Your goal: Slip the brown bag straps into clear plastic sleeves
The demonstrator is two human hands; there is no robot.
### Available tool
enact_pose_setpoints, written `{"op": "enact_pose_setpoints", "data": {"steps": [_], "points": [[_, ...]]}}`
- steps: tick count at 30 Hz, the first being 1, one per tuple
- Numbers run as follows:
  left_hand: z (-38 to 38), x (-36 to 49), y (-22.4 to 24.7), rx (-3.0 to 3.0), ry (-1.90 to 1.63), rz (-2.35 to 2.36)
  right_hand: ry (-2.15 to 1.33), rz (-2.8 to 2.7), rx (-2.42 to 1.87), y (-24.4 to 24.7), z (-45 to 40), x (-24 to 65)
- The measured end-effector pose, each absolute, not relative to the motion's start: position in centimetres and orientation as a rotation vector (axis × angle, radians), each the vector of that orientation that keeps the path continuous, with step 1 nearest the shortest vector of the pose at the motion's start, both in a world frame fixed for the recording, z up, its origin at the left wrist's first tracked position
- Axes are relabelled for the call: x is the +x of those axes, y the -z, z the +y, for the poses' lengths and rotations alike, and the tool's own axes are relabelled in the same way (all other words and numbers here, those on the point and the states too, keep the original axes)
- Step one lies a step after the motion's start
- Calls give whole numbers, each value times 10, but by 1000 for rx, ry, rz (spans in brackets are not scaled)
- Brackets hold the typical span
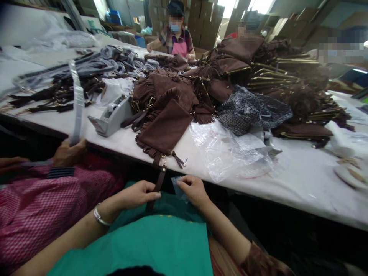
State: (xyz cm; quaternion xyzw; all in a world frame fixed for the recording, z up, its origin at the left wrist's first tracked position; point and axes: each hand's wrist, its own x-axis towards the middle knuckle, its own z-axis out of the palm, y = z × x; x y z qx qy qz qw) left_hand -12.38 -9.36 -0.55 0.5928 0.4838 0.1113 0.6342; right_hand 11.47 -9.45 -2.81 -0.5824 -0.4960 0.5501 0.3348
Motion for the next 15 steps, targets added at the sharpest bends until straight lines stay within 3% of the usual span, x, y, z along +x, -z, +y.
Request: {"op": "enact_pose_setpoints", "data": {"steps": [7,15], "points": [[-67,-94,-20,923,-786,1078,-1442,-1375,-1469,27,-98,109],[-65,-72,-14,1138,-795,1240,-1468,-1342,-1447,26,-104,119]]}}
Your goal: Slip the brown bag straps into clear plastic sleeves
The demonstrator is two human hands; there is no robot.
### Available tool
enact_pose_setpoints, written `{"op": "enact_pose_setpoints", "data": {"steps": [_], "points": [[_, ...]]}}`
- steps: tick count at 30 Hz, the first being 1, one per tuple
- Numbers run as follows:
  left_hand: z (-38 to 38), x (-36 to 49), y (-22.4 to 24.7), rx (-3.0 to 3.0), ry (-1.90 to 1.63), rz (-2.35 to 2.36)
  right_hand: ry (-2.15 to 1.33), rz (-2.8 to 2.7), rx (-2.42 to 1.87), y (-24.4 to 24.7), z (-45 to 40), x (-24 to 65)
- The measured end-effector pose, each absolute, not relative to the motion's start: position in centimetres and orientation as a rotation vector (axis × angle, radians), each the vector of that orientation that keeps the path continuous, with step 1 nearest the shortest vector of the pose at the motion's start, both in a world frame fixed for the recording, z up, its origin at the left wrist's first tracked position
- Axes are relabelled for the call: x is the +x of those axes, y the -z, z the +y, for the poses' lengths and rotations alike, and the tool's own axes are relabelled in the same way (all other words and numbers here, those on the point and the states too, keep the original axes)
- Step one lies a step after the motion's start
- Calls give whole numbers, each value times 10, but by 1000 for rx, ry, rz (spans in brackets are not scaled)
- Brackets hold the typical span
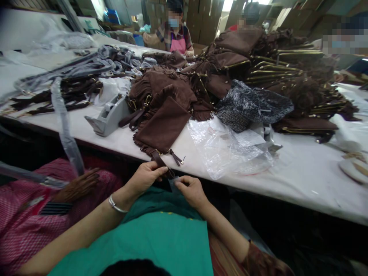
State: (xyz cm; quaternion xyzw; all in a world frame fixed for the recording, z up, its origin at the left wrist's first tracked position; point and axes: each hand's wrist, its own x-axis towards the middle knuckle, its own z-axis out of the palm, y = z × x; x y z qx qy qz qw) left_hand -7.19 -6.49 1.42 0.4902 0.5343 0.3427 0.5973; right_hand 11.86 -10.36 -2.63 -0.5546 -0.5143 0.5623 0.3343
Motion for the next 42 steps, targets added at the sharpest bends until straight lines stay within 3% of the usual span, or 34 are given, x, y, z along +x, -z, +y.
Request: {"op": "enact_pose_setpoints", "data": {"steps": [20,42], "points": [[-64,-52,-13,1436,-846,1359,-1545,-1262,-1387,28,-106,130],[-71,-57,-4,1211,-801,1323,-1499,-1288,-1469,32,-106,122]]}}
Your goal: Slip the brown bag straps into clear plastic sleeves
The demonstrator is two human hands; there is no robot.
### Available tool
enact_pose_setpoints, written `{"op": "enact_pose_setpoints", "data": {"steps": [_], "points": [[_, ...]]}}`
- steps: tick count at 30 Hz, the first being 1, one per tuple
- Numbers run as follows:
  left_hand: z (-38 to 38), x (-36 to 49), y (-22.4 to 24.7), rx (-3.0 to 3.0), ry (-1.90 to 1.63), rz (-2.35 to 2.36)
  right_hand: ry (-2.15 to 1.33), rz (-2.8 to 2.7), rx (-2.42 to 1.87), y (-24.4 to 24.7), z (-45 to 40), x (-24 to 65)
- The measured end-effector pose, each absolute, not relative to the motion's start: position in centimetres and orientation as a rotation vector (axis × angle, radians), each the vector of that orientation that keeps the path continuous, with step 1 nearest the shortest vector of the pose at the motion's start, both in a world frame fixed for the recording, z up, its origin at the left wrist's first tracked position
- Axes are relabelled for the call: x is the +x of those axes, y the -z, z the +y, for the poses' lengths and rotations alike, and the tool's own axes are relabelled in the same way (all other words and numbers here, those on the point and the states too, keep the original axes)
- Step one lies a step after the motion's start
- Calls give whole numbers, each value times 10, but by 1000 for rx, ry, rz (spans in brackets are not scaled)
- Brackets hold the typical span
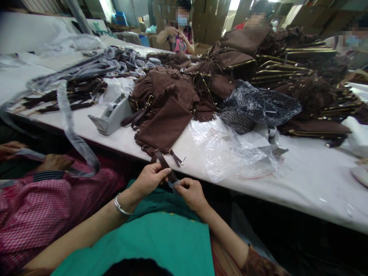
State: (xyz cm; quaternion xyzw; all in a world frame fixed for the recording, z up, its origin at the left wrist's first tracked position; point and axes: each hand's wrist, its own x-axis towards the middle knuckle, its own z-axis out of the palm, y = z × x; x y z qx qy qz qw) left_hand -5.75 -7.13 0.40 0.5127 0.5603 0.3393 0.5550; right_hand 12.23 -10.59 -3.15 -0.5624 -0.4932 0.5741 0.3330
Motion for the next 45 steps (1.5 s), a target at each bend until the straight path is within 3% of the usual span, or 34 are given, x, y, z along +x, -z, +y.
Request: {"op": "enact_pose_setpoints", "data": {"steps": [21,27,33,45], "points": [[-79,-53,8,1328,-820,1265,-1579,-1278,-1323,35,-103,120],[-73,-63,11,1048,-723,1148,-1565,-1318,-1356,30,-95,115],[-53,-71,11,581,-884,1173,-1738,-1300,-1387,27,-105,112],[-72,-69,35,711,-752,1192,-1680,-1073,-1478,40,-82,90]]}}
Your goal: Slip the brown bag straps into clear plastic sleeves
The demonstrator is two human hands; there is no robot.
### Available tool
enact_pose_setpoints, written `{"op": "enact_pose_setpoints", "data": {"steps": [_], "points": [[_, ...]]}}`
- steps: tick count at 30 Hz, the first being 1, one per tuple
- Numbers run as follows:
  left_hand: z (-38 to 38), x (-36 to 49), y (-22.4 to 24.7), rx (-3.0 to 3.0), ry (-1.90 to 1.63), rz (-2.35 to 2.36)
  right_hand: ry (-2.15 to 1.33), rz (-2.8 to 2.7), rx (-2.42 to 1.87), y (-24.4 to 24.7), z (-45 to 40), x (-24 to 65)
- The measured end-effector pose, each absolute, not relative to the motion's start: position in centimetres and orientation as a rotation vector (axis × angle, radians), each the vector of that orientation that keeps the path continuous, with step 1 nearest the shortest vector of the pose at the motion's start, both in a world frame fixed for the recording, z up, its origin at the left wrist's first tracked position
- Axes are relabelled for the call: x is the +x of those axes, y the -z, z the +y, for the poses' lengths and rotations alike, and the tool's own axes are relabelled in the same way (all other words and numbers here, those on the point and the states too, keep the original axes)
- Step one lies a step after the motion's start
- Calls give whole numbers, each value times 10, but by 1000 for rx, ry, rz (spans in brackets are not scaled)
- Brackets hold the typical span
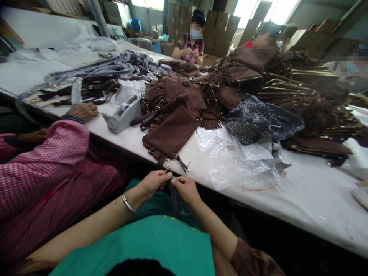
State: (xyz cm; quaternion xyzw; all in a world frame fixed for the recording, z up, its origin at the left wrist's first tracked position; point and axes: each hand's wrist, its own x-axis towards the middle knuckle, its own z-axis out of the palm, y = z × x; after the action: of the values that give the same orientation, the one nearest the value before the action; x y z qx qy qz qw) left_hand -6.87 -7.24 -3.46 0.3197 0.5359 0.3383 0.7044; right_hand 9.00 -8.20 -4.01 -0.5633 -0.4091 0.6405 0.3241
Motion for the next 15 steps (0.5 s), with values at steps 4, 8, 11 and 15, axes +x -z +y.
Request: {"op": "enact_pose_setpoints", "data": {"steps": [4,8,11,15], "points": [[-65,-79,29,651,-799,1199,-1721,-1080,-1444,34,-77,83],[-55,-83,28,577,-872,1188,-1698,-1151,-1446,31,-79,84],[-50,-79,33,584,-923,1225,-1646,-1150,-1479,32,-79,85],[-51,-70,39,609,-986,1268,-1624,-1111,-1504,33,-75,83]]}}
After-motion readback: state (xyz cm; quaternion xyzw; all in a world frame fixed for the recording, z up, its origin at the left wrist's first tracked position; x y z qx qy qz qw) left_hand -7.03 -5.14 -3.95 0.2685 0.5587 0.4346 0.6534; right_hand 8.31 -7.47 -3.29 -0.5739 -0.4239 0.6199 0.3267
